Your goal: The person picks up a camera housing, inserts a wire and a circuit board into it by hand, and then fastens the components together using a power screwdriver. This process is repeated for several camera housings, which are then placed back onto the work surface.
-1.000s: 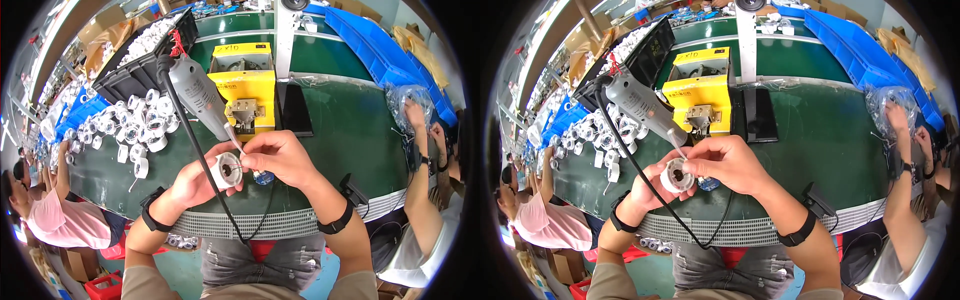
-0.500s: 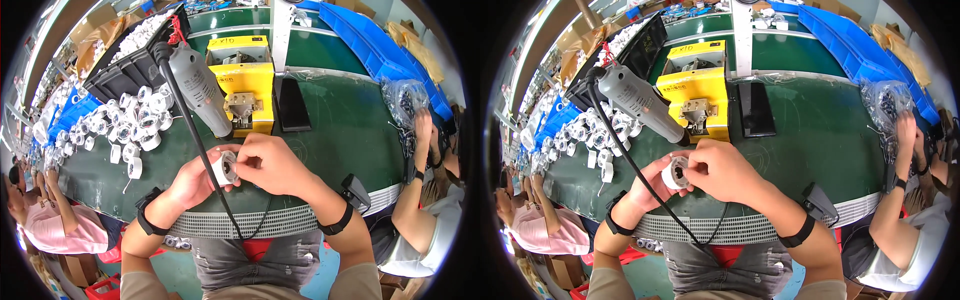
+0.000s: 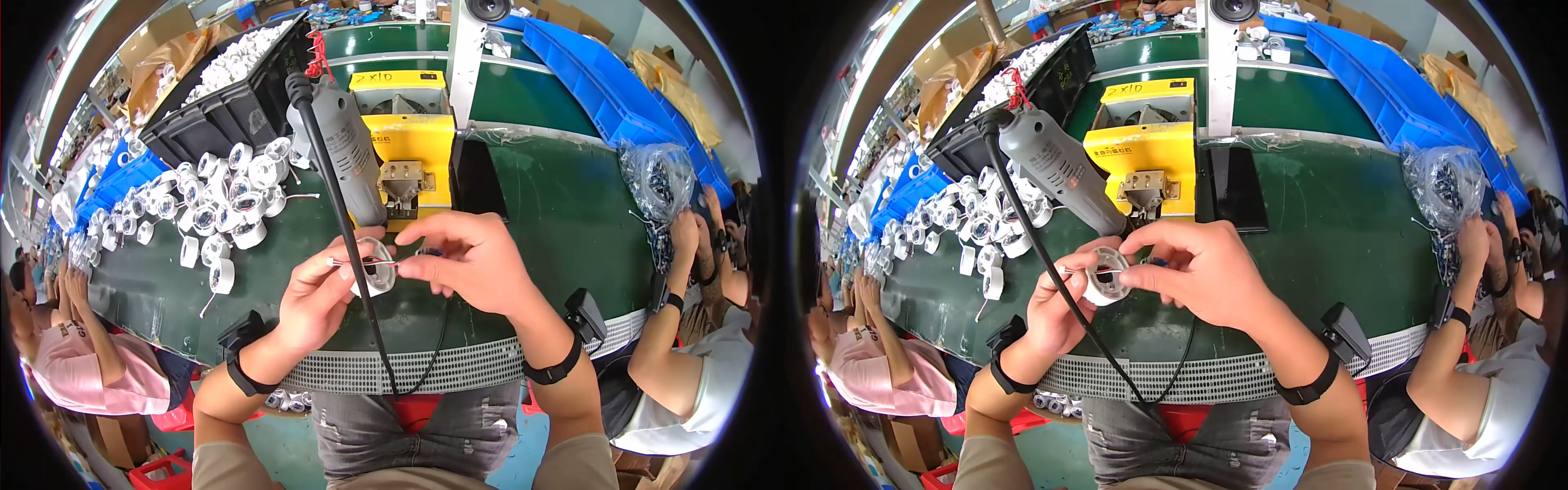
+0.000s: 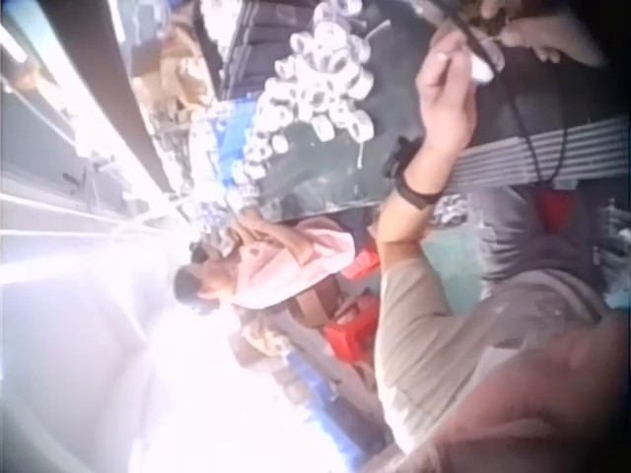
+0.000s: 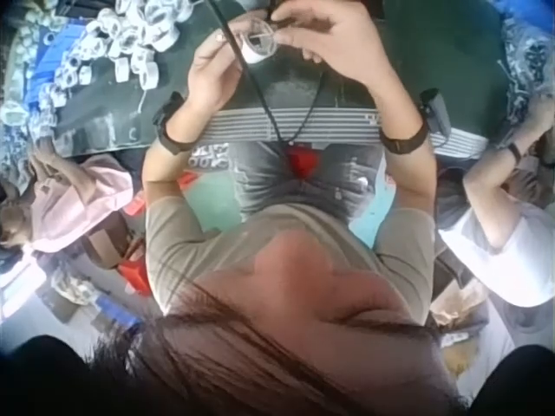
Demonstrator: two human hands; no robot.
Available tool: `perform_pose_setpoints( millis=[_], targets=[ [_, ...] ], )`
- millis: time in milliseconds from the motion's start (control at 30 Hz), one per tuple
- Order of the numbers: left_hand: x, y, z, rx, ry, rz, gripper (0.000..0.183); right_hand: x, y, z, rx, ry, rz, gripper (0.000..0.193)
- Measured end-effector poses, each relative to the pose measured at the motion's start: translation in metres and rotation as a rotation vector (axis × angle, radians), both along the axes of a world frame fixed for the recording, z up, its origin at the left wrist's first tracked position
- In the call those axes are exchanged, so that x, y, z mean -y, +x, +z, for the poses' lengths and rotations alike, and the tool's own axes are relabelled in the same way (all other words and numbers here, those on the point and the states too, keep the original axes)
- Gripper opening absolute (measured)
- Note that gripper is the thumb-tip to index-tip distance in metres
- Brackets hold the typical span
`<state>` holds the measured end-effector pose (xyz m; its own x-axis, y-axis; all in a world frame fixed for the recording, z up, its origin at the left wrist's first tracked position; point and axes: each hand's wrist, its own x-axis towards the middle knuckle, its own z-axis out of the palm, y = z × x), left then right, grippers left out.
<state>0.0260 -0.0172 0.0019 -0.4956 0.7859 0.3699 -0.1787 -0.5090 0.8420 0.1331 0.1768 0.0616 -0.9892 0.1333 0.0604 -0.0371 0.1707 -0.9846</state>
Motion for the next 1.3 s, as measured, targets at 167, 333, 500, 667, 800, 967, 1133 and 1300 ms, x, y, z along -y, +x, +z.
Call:
perform_pose_setpoints(
  millis=[167,333,500,667,800,967,1133,1300],
  targets=[
    [-0.001,0.003,0.006,-0.048,0.030,0.042,0.032,0.008,-0.006,-0.021,-0.059,-0.313,0.187,0.013],
    [0.001,0.006,0.010,-0.010,-0.077,-0.050,0.052,0.014,-0.009,-0.021,-0.157,-0.322,0.092,0.016],
    [0.000,0.009,0.013,0.119,-0.106,-0.186,0.058,0.015,-0.009,-0.027,-0.238,-0.008,0.027,0.016],
    [0.001,0.008,0.013,0.147,-0.081,-0.224,0.062,0.018,-0.012,-0.028,-0.435,0.217,-0.038,0.016],
    [0.001,0.010,0.009,0.156,-0.078,-0.209,0.064,0.025,-0.011,-0.030,-0.533,0.272,-0.070,0.027],
    [-0.004,0.007,0.004,0.075,-0.092,-0.189,0.066,0.022,-0.014,-0.037,-0.388,0.097,-0.031,0.033],
    [-0.006,0.004,0.018,-0.010,-0.497,-0.040,0.048,0.017,-0.017,-0.037,-0.341,0.269,-0.072,0.023],
    [-0.007,-0.005,0.002,0.044,-0.441,-0.077,0.043,0.026,-0.033,-0.038,-0.562,0.404,-0.397,0.037]
  ],
)
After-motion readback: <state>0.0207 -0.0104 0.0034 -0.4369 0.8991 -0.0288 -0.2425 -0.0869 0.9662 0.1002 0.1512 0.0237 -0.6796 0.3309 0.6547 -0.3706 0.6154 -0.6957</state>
